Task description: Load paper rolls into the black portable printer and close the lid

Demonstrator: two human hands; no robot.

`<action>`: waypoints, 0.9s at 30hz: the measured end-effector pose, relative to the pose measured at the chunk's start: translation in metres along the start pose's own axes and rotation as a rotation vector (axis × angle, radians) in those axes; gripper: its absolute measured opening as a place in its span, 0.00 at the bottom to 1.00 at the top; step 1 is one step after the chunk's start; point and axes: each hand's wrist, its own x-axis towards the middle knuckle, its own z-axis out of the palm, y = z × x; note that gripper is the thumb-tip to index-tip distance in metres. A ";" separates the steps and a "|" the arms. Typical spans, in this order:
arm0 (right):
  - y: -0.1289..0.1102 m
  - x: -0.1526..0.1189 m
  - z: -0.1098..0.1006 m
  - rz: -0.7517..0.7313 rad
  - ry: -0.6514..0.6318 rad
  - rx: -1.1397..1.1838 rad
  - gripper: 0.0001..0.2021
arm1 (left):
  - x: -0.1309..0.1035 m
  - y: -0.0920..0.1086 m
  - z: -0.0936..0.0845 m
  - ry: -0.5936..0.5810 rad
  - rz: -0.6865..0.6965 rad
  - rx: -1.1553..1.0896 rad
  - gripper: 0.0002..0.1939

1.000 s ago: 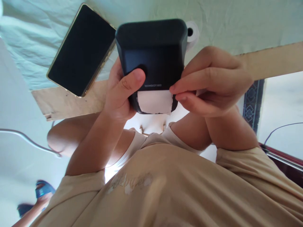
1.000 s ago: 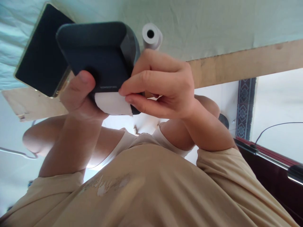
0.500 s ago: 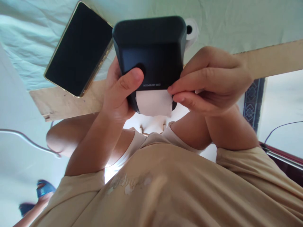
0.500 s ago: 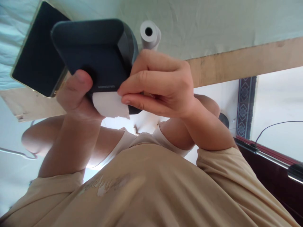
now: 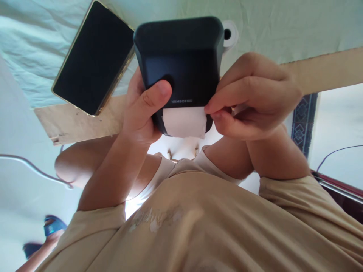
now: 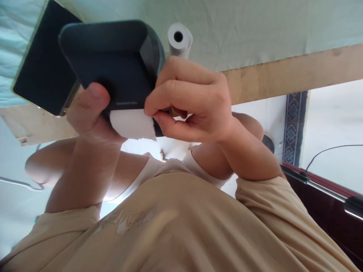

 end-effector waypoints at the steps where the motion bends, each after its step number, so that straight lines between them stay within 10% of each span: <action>1: 0.000 0.000 0.000 0.008 0.008 -0.003 0.07 | 0.000 -0.001 0.000 -0.013 0.016 -0.014 0.26; 10: -0.013 0.002 0.008 0.257 0.031 0.140 0.12 | 0.000 -0.003 0.000 -0.078 0.075 -0.079 0.20; 16: -0.002 0.002 0.008 0.085 0.046 0.197 0.10 | 0.002 -0.002 -0.002 -0.073 0.091 -0.064 0.20; 27: -0.015 -0.001 0.009 0.261 0.101 0.230 0.12 | 0.002 -0.002 -0.001 -0.075 0.083 -0.052 0.21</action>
